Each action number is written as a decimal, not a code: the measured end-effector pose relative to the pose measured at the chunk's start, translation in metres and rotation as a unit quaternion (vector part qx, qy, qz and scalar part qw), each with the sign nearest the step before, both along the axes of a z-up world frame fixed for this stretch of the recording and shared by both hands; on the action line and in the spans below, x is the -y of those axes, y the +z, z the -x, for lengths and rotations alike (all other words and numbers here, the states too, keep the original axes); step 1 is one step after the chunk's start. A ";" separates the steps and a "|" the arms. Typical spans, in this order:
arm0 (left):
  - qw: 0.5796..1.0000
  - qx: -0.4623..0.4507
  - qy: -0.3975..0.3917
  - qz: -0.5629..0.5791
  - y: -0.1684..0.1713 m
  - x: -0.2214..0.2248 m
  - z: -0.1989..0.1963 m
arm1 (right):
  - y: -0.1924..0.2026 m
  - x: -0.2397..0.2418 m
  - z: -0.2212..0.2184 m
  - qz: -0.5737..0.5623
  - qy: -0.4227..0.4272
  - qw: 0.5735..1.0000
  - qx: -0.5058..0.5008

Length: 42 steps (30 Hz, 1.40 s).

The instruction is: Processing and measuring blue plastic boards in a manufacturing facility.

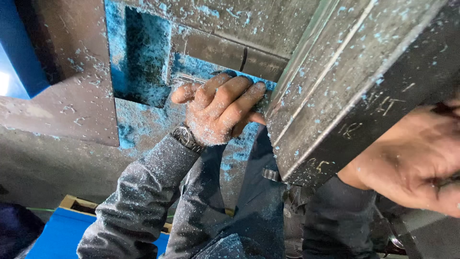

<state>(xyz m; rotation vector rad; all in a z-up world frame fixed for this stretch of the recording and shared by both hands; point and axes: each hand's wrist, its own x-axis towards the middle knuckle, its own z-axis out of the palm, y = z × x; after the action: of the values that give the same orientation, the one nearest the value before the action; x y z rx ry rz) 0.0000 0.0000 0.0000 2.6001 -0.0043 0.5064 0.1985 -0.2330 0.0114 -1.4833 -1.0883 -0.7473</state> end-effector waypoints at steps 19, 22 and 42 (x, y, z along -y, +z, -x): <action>0.997 -0.051 0.045 0.019 0.065 0.001 0.003 | 0.120 -0.053 0.182 -0.028 -0.134 0.713 -0.687; 0.994 -0.092 0.034 0.049 0.086 -0.007 0.005 | 0.148 -0.053 0.179 -0.135 -0.048 0.618 -0.773; 0.981 -0.066 -0.154 -0.094 0.121 -0.055 -0.010 | 0.155 -0.035 0.184 -0.074 -0.006 0.594 -0.801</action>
<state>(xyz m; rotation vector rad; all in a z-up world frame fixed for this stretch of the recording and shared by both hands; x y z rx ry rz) 0.0098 0.0554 0.1215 2.7410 -0.4219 0.2310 0.0146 -0.1979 0.1665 -1.2884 0.4231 0.6083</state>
